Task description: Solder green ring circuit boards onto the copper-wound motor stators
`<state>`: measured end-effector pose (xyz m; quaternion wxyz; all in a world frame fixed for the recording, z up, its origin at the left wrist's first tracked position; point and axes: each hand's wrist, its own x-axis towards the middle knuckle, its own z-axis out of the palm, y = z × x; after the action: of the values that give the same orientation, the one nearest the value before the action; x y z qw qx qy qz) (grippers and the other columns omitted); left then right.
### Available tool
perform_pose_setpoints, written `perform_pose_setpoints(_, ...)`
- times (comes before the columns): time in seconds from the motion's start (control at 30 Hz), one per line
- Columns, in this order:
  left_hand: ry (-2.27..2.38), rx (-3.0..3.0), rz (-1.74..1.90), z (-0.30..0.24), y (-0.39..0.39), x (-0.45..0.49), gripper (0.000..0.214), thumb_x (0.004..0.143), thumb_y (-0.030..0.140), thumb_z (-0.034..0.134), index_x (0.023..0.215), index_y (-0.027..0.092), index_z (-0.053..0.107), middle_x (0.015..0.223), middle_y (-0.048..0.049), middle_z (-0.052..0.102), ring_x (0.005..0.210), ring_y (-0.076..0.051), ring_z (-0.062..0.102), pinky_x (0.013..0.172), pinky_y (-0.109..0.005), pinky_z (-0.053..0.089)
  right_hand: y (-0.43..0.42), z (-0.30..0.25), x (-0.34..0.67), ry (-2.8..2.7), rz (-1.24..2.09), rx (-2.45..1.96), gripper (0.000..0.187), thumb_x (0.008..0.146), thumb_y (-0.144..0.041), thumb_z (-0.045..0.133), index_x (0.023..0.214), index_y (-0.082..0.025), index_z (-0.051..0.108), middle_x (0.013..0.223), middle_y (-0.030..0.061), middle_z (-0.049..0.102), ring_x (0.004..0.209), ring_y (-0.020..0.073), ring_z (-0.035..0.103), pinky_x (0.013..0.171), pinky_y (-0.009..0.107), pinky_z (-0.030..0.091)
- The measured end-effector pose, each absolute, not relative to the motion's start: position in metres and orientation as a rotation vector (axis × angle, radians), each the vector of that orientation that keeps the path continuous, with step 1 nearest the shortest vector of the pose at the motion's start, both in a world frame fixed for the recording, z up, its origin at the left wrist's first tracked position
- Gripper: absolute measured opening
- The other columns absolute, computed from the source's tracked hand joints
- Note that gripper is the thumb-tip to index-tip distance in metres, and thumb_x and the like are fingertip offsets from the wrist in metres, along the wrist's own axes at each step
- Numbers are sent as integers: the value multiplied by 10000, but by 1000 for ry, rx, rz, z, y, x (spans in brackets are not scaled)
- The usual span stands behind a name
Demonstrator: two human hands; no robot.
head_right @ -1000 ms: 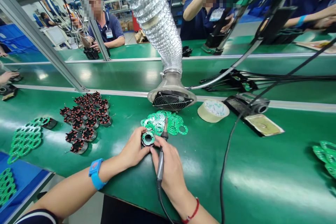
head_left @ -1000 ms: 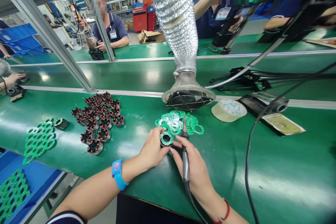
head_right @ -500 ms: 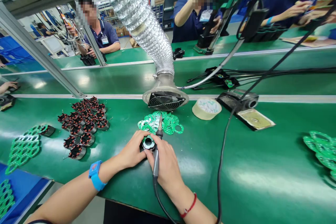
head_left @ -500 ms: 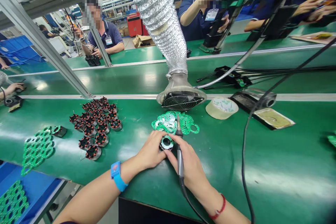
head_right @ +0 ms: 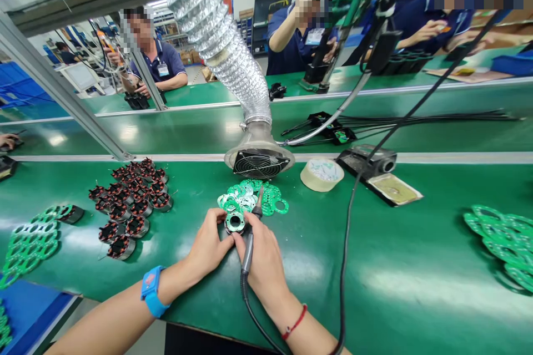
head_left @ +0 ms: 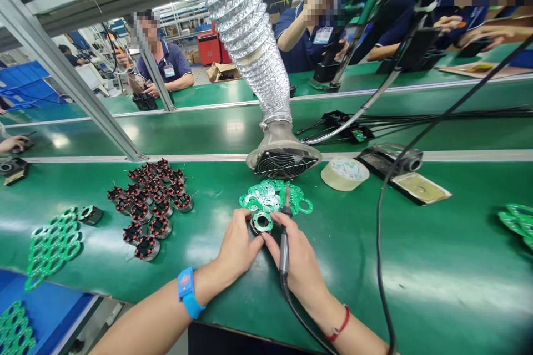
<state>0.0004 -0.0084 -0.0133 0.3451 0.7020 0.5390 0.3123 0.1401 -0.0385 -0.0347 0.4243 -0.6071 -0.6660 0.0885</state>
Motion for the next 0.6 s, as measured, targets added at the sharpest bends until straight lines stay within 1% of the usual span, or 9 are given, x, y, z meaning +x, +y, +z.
perform_pose_setpoints(0.1,1413,1823,837,-16,-9,0,418,734,98,583,1098,171,392,1090,-88,527,1066,-224,532,949,-410,442,-34,-32,135,-1707,130,-1479,446,884,-362,523,1284,-186,436,1137,134,645,1006,275,641,810,449,543)
perform_pose_setpoints(0.2,1433,1865,826,-19,-10,-2,362,749,92,555,1073,167,412,1053,-87,532,1033,-227,533,923,-415,453,-28,-26,132,-1781,93,-1438,378,886,-315,510,1241,-191,479,1065,119,673,946,263,659,789,433,547)
perform_pose_setpoints(0.37,1368,1928,896,-24,-11,-1,424,759,76,531,1158,165,419,1154,-115,531,1118,-249,510,990,-457,417,-27,-23,132,-1826,64,-1476,342,886,-256,499,1219,-180,489,1034,112,687,893,247,668,763,407,550)
perform_pose_setpoints(0.5,1319,1915,920,-27,-11,0,436,774,70,504,1191,171,431,1185,-119,549,1132,-244,525,1000,-459,422,-27,-30,131,-1789,5,-1456,329,906,-283,476,1219,-183,485,1028,108,685,880,239,669,751,392,549)
perform_pose_setpoints(0.6,1277,1909,854,-21,-5,-4,451,771,78,518,1208,153,436,1204,-133,560,1140,-245,532,999,-446,436,-26,-34,131,-1785,-30,-1424,327,919,-311,457,1219,-183,488,1017,109,682,886,243,665,764,402,546)
